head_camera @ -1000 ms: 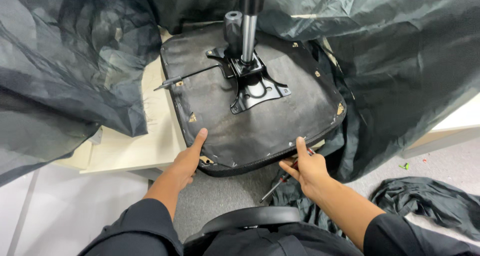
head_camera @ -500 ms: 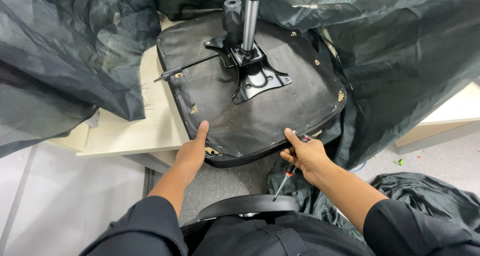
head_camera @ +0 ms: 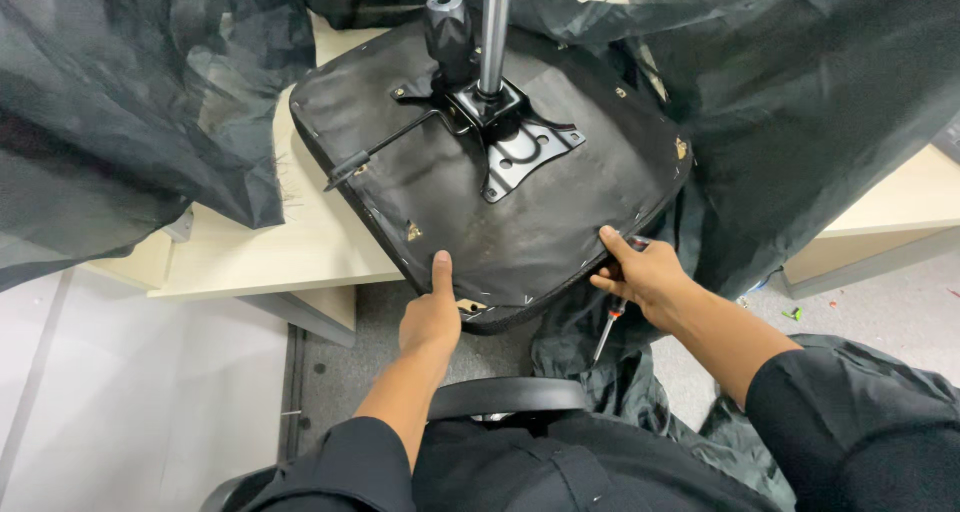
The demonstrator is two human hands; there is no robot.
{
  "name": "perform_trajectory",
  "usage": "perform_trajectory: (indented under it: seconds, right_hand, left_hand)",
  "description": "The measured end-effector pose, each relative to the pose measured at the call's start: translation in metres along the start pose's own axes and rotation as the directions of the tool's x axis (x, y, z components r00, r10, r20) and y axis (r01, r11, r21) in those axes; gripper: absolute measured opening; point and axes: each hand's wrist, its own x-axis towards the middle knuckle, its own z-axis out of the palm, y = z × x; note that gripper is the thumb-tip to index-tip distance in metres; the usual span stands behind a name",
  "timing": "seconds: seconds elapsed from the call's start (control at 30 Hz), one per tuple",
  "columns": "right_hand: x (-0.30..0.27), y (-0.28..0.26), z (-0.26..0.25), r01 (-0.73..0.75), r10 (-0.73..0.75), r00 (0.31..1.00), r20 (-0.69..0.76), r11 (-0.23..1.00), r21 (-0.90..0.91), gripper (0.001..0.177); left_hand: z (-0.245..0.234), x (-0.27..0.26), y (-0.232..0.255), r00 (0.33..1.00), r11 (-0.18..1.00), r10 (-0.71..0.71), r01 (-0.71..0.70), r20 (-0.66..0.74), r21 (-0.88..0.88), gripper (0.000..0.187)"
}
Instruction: The person uses a screwdriver to tighten screws on the base of an overturned office chair. The chair is placed on a black protective mat while the person secures the central column to the base plate.
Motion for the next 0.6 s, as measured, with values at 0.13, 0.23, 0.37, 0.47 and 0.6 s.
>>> perform_trajectory:
  seconds: [0.13, 0.23, 0.37, 0.47, 0.6]
  right_hand:
    - [0.021, -0.009, -0.014, 0.018, -0.018, 0.999, -0.033, 1.0, -0.016, 0.035]
    - [0.034, -0.016, -0.019, 0.045, -0.049, 0.997, -0.063, 0.997, -0.062, 0.036]
    - [0.04, -0.028, -0.022, 0.124, -0.136, 0.986, -0.099, 0.986, -0.115, 0.042]
    - [0.041, -0.042, -0.02, 0.159, -0.202, 0.947, -0.248, 0.97, -0.184, 0.053]
    - [0.042, -0.069, -0.02, 0.121, -0.207, 0.935, -0.288, 0.949, -0.29, 0.069]
  left_hand:
    - [0.018, -0.005, 0.003, 1.0, 0.998, -0.009, 0.011, 0.019, -0.063, 0.105]
    - [0.025, -0.005, 0.007, 0.999, 0.998, -0.023, 0.026, 0.041, -0.064, 0.106]
    - [0.036, -0.002, 0.012, 0.991, 0.997, -0.03, 0.039, 0.132, -0.068, 0.107]
    - [0.046, 0.002, 0.02, 0.966, 0.995, -0.034, 0.057, 0.255, -0.082, 0.099]
    - [0.049, 0.008, 0.028, 0.907, 0.99, -0.035, 0.089, 0.42, -0.11, 0.091]
